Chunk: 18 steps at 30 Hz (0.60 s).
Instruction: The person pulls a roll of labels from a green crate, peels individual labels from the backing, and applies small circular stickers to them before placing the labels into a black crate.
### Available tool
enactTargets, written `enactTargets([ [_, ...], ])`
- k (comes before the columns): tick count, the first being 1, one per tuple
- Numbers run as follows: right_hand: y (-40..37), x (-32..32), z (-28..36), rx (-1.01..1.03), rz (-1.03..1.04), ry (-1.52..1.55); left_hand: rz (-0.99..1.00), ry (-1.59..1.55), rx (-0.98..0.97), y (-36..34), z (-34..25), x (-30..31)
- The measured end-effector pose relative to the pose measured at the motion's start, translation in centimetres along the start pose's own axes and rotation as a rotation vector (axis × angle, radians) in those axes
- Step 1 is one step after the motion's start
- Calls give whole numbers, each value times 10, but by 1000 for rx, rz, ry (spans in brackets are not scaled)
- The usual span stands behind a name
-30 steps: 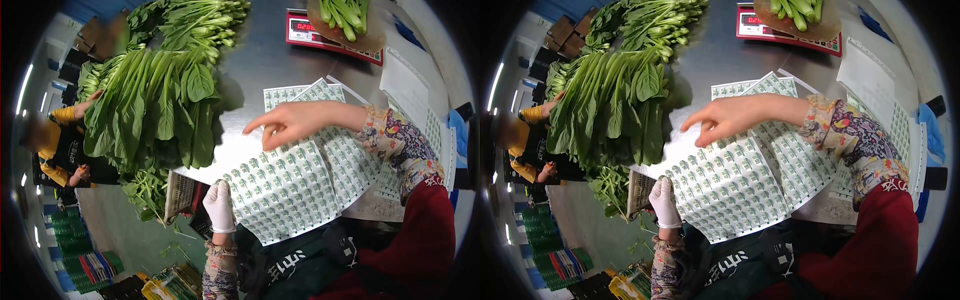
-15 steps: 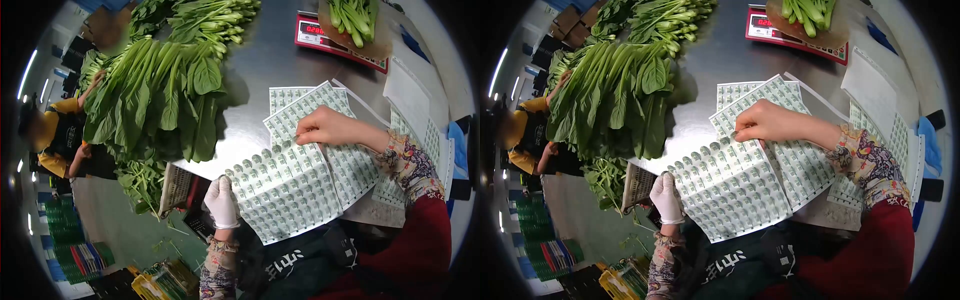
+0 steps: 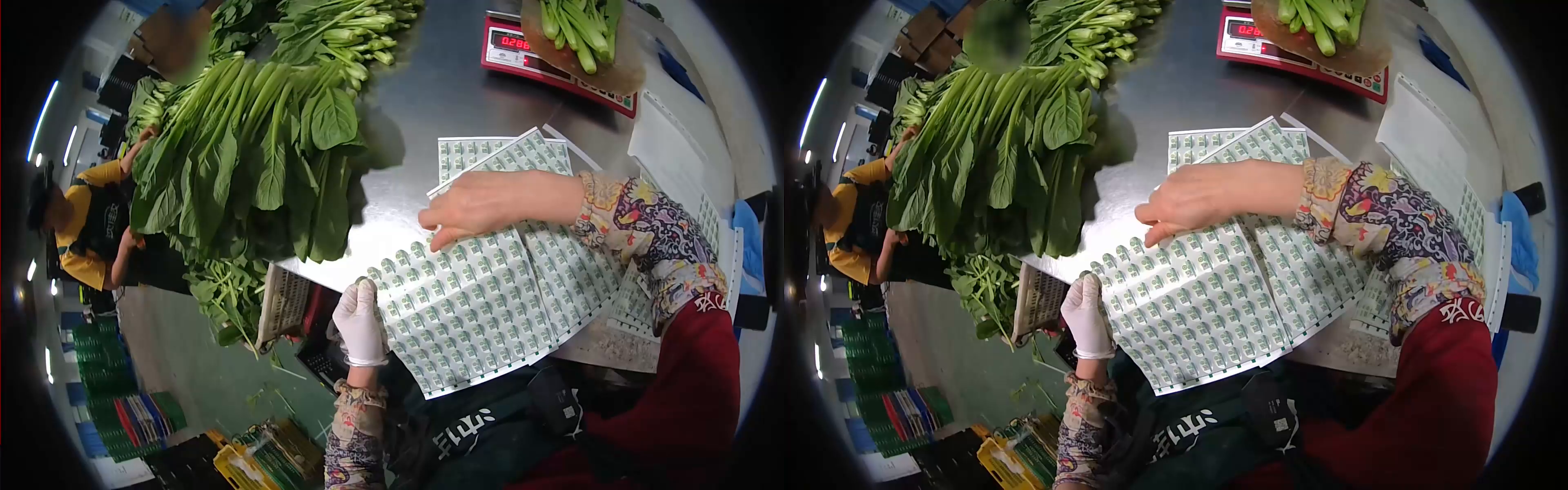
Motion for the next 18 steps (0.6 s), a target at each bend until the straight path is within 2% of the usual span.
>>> enactTargets([
  [1, 1, -4, 0, 36, 38, 14, 2, -6, 5, 0, 1, 0],
  [2, -2, -5, 3, 184, -89, 17, 6, -11, 12, 1, 2, 0],
  [5, -16, -4, 6, 308, -184, -95, -26, 139, 143, 7, 6, 3],
  [6, -23, -1, 1, 368, -326, -105, -2, 135, 75, 9, 4, 2],
  [9, -33, 20, -16, 28, -735, 84, 36, 261, -134, 15, -8, 9],
  [10, -31, 17, -16, -107, -716, 197, -19, 205, -48, 12, -7, 16],
  [11, -28, 20, -2, -238, -688, 311, -82, 190, -118, 3, -24, 17],
  [12, -23, 19, 11, -363, -656, 422, -128, 131, -106, -4, -32, 23],
  [15, 6, -4, 84, -92, -553, 545, -197, 72, -109, -23, -45, 64],
  [18, 40, -44, 149, 134, -481, 426, -248, -84, -195, -52, -64, 81],
])
Point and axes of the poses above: each hand's wrist, its own y-axis towards the middle knuckle, its own x-axis out of the back of the hand, z = x × y, the point moved 4 cm from there along y, towards the middle knuckle, and after that the axes turned 4 degrees about y, right-handed, at the moved point
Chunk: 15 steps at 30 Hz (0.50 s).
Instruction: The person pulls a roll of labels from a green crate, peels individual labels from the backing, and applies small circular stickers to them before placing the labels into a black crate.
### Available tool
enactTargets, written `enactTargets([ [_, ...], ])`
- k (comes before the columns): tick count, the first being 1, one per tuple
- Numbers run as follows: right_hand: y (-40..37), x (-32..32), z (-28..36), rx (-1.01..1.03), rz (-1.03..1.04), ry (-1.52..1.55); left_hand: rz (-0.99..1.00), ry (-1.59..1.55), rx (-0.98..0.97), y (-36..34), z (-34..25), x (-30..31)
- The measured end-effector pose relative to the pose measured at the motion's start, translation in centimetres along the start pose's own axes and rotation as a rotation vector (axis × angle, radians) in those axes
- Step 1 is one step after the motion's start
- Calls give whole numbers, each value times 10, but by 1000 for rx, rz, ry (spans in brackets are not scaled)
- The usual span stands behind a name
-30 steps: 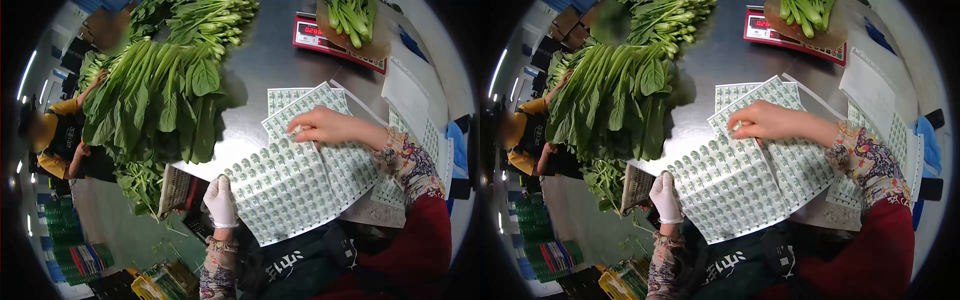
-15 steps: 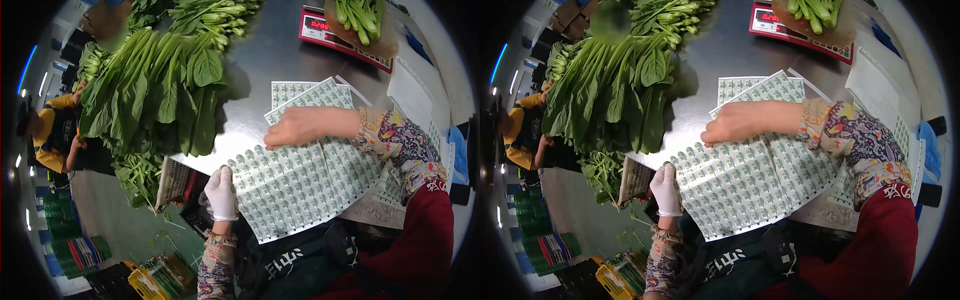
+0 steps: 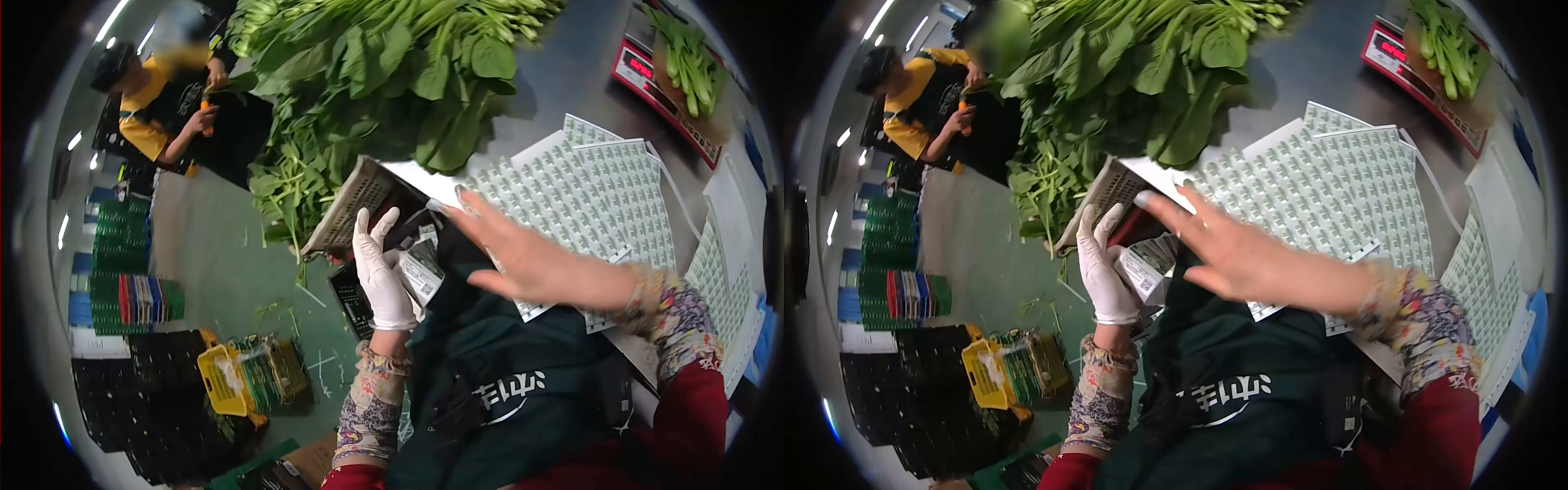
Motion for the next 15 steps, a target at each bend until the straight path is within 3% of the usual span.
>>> enactTargets([
  [4, 21, -74, 31, 254, -38, -607, -79, -86, -153, -29, -25, 25],
  [7, 41, -93, 39, 241, -93, -577, -129, -48, -194, -48, -27, 64],
  [8, 45, -94, 43, 218, -56, -412, -156, -101, -134, -54, -26, 71],
  [9, 49, -97, 47, 239, -75, -384, -61, -91, -137, -61, -23, 82],
  [11, 55, -100, 51, 342, -78, -410, 58, 264, 10, -78, -7, 109],
  [12, 56, -104, 47, 323, -53, -392, 29, 245, 138, -86, -2, 117],
  [13, 58, -108, 33, 302, 47, -424, 3, 220, 264, -93, 0, 120],
  [15, 56, -113, 3, 28, 211, -329, -87, 161, 258, -92, -5, 124],
])
Point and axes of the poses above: each hand's wrist, its own y-axis towards the middle knuckle, its own x-axis out of the back of the hand, z = x × y, the point moved 4 cm from there along y, towards the middle knuckle, and after that the axes turned 4 degrees about y, right-handed, at the moved point
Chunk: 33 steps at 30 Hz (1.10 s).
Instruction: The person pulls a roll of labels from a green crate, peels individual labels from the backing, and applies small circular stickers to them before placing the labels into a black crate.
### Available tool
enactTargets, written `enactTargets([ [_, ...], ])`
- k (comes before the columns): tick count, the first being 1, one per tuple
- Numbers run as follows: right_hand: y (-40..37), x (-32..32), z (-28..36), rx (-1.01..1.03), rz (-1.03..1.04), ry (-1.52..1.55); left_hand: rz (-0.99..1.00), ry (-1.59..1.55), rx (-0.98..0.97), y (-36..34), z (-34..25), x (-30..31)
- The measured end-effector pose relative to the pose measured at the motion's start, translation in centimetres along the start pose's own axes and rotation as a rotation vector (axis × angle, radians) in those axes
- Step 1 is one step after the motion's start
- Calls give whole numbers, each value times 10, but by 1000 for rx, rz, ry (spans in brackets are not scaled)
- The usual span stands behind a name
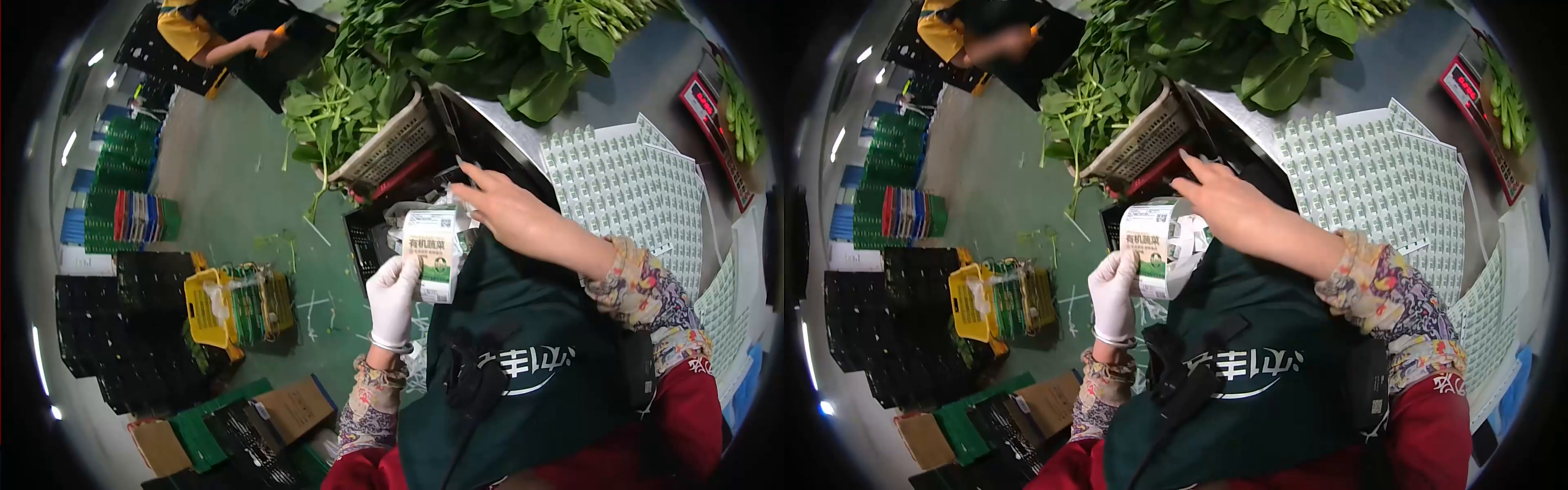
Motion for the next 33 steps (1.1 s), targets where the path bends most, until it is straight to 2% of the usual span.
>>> enactTargets([
  [1, 3, 0, -4, -59, 154, 219, -14, -23, -12, 2, -2, 0],
  [4, 7, 7, 32, -143, 339, 878, -3, -93, -15, 6, 3, -2],
  [5, 7, 0, 36, -86, 325, 850, 19, -110, -16, 8, 4, -4],
  [8, 11, -10, 42, -184, 338, 885, 24, -20, 24, 14, 16, 0],
  [12, 9, -20, 37, -27, 88, 624, 12, -3, -104, 11, 6, -10],
  [13, 10, -20, 37, -19, 22, 582, 56, 92, -54, 15, 11, -3],
  [14, 12, -17, 37, -10, -43, 539, 100, -27, -67, 16, 7, -5],
  [15, 13, -11, 38, -105, -19, 740, 144, -145, -75, 14, 2, -8],
  [16, 17, -8, 34, -112, -99, 730, 188, -262, -80, 12, -1, -11],
  [17, 21, -4, 29, -159, -151, 773, 276, -210, -36, 14, 7, -8],
  [18, 27, 0, 23, -205, -203, 815, 261, -79, -12, 15, 20, -5],
  [20, 33, -2, 2, -240, -224, 804, 329, -39, 142, 16, 38, 2],
  [21, 31, -5, 0, -234, -225, 818, 207, -139, 104, 18, 40, 2],
  [24, 21, -22, 8, -277, -152, 827, 130, -77, 26, 24, 43, 6],
  [27, 26, -27, 2, -331, -183, 1030, 157, 79, -383, 26, 29, 2],
  [28, 27, -28, 0, -350, -204, 1120, 123, 118, -415, 29, 49, 4],
  [30, 29, -26, 2, -385, -213, 1227, 51, 605, -642, 24, 42, 0],
  [32, 29, -28, 0, -386, -202, 1274, 16, 315, -270, 28, 49, 4],
  [33, 28, -27, -4, -442, -139, 1244, 25, 143, -275, 34, 43, 5],
])
Point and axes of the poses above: each hand's wrist, its own y-axis towards the middle knuckle, its own x-axis out of the back of the hand, z = x × y, the point moved 4 cm from there along y, towards the middle knuckle, and after that the axes turned 4 degrees about y, right-handed, at the moved point
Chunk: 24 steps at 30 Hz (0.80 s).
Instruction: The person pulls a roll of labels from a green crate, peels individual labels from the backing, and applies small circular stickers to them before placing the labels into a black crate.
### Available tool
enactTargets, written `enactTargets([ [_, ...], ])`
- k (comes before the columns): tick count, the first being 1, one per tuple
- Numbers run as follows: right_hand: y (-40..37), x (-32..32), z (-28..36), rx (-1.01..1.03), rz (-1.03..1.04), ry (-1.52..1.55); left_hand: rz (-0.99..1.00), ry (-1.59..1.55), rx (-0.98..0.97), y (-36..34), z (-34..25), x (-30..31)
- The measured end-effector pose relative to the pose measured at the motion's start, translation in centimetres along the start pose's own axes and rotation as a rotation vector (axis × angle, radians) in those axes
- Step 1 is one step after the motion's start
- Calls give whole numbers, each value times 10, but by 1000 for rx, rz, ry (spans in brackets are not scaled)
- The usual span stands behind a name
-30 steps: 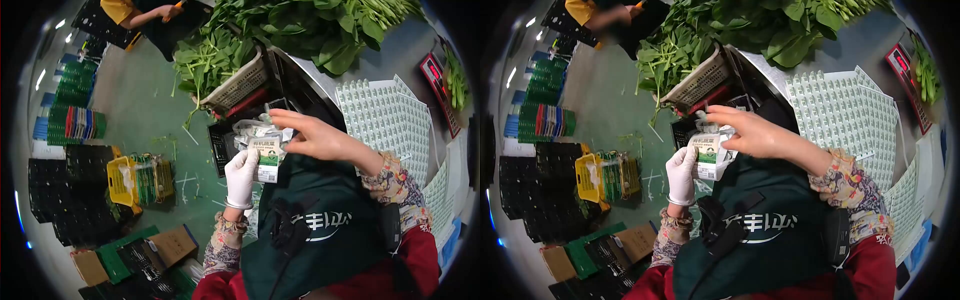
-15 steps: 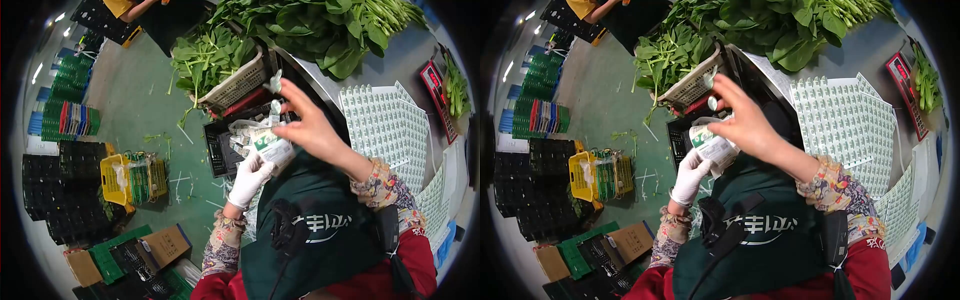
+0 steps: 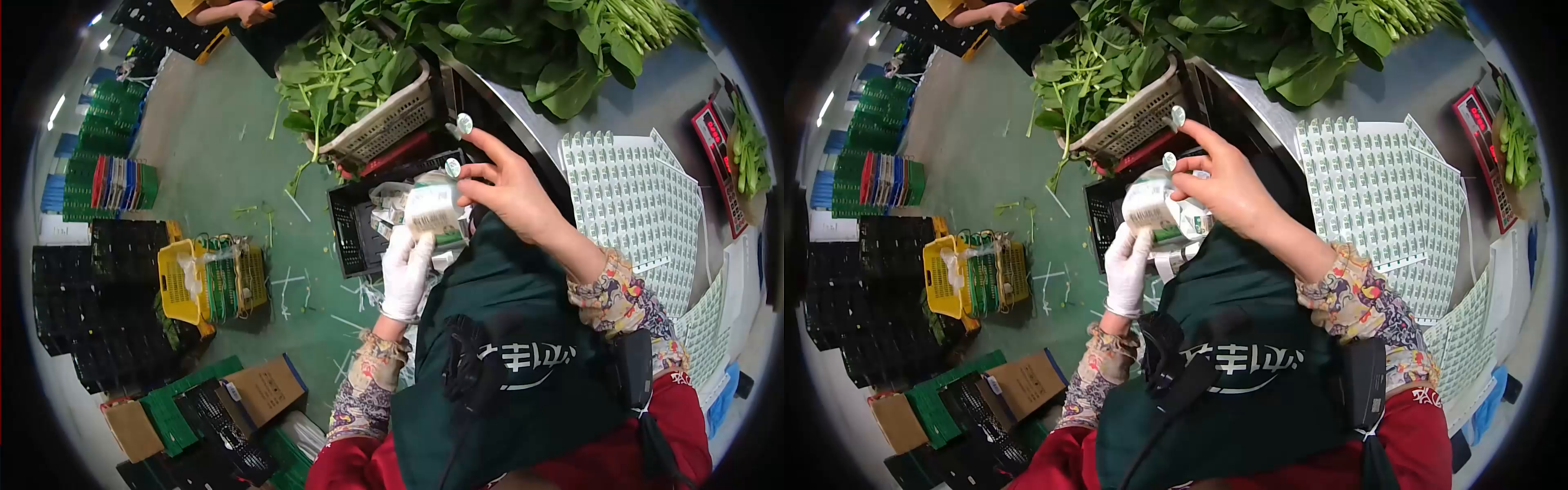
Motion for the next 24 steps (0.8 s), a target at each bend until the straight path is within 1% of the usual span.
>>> enactTargets([
  [1, 0, 5, 0, -8, 24, -116, -25, -61, 126, 0, -6, 2],
  [3, -9, -5, 11, -26, 189, -179, -78, -326, 192, 2, -2, 5],
  [5, -20, -18, 4, -58, 386, -311, -87, -269, 231, 3, -4, 6],
  [7, -22, -25, -4, -17, 474, -389, -60, -183, 256, 5, -4, 6],
  [8, -23, -27, -4, -27, 460, -403, -80, -70, 189, 7, -4, 6],
  [11, -21, -28, -4, -29, 430, -431, -76, -52, 182, 5, -8, 2],
  [12, -20, -26, -5, -27, 411, -446, -44, -181, 234, 5, -7, 0],
  [15, -19, -22, -6, -55, 388, -437, 2, -163, 259, 4, -9, 1],
  [18, -21, -20, -6, 72, 345, -618, 29, -127, 206, 0, -20, -3],
  [21, -21, -12, -8, 296, 219, -847, 49, -272, 287, 3, -17, -4],
  [22, -20, -11, -16, 327, 204, -631, 96, -368, 336, 4, -21, -5],
  [24, -16, -8, 2, 145, 41, -311, 88, -346, 313, 1, -22, -12],
])
Point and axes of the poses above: each hand's wrist, its own y-axis towards the middle knuckle, its own x-axis out of the back of the hand, z = x × y, the point moved 4 cm from there along y, towards the middle knuckle, and after that the axes turned 4 degrees about y, right-handed, at the moved point
